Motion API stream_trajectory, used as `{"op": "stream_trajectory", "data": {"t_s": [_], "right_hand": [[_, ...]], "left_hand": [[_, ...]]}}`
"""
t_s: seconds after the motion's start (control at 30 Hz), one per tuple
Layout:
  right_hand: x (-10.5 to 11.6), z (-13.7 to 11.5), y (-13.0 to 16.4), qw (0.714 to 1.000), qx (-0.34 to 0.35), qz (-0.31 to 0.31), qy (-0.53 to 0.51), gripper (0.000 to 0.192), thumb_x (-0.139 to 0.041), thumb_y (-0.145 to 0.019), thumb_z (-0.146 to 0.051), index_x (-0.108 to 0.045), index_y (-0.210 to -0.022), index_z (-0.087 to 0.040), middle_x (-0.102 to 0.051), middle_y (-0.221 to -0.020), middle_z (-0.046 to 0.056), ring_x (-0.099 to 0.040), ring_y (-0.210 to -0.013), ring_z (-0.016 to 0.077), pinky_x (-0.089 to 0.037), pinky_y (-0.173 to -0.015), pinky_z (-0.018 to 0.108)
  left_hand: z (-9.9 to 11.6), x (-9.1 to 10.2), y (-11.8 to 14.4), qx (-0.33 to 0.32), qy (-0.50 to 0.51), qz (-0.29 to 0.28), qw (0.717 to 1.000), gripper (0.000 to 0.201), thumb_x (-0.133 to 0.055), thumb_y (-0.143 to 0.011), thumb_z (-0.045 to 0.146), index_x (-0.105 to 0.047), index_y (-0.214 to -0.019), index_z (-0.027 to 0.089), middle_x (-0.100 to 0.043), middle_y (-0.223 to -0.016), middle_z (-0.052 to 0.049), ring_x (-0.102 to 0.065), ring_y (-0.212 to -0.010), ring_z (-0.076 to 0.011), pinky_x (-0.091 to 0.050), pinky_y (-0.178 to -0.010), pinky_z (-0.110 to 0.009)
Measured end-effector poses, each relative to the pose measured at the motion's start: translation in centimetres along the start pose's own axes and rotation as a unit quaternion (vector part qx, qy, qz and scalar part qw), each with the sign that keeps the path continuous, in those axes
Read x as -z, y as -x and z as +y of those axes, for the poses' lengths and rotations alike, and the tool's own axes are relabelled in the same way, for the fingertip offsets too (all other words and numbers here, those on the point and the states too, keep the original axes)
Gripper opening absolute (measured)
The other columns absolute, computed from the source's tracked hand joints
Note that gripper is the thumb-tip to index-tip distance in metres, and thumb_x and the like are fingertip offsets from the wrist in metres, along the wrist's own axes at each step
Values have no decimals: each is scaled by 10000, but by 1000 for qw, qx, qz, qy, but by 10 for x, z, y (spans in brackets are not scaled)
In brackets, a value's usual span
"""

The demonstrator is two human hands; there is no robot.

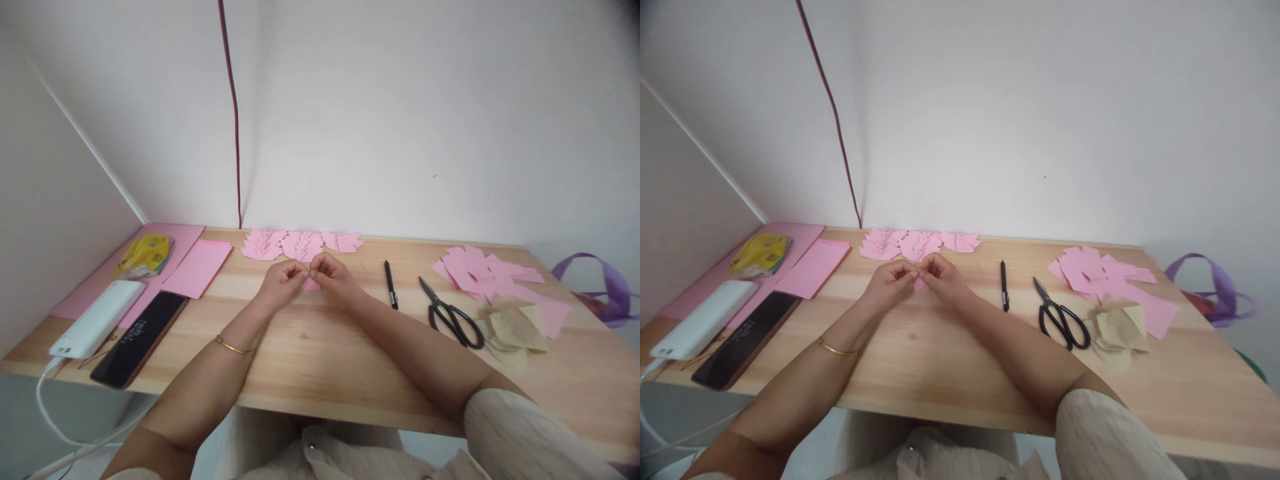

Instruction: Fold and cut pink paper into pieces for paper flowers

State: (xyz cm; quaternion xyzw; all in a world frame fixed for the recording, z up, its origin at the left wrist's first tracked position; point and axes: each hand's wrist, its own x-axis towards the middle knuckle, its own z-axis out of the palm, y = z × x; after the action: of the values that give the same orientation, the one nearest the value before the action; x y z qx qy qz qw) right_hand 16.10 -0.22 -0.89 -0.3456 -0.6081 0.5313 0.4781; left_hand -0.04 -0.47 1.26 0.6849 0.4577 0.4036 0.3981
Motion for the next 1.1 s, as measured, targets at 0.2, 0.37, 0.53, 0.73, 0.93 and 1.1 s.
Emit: {"op": "stream_trajectory", "data": {"t_s": [0.2, 0.37, 0.53, 0.73, 0.93, 1.1], "right_hand": [[2, 3, -3, 998, -33, 9, -60, 231, -608, -752, -396, -486, -814, -210, -486, -724, -25, -442, -624, 101, -389, -588, 233], [4, 11, -6, 995, -39, 60, -74, 287, -479, -829, -501, -520, -852, -218, -519, -809, -3, -503, -748, 121, -432, -709, 259], [6, 10, -3, 998, -38, 40, 33, 348, -414, -858, -526, -565, -840, -214, -515, -742, -13, -468, -682, 119, -403, -658, 249], [6, 1, -2, 995, -15, 30, 94, 337, -398, -877, -478, -548, -757, -200, -470, -673, -25, -439, -644, 120, -363, -635, 249], [5, 5, -3, 992, 2, 10, 123, 244, -521, -822, -399, -463, -711, -190, -406, -636, -44, -373, -586, 101, -310, -574, 240], [7, 9, -4, 989, 17, 9, 147, 228, -490, -838, -382, -452, -721, -190, -394, -643, -43, -362, -592, 102, -303, -573, 242]], "left_hand": [[-3, -1, -3, 48, 77, 19, 996, 221, -617, -699, 368, -604, -627, 159, -599, -627, -10, -530, -629, -131, -421, -627, -250], [-12, -2, -6, 66, 107, 75, 989, 207, -646, -691, 344, -607, -619, 154, -566, -604, 8, -499, -591, -106, -401, -607, -231], [-15, -4, -5, 55, 94, 65, 992, 190, -624, -713, 333, -622, -659, 151, -589, -644, -2, -511, -625, -111, -397, -630, -230], [-9, -4, -4, 62, 71, 64, 994, 189, -615, -704, 336, -614, -653, 154, -586, -638, 3, -511, -619, -117, -391, -622, -236], [-7, -4, -2, 48, -2, 41, 998, 174, -591, -719, 320, -657, -715, 159, -631, -689, -12, -538, -668, -138, -406, -643, -251], [-11, -5, -3, 81, 43, 41, 995, 217, -637, -692, 373, -663, -705, 157, -657, -716, -22, -558, -682, -147, -422, -648, -255]]}}
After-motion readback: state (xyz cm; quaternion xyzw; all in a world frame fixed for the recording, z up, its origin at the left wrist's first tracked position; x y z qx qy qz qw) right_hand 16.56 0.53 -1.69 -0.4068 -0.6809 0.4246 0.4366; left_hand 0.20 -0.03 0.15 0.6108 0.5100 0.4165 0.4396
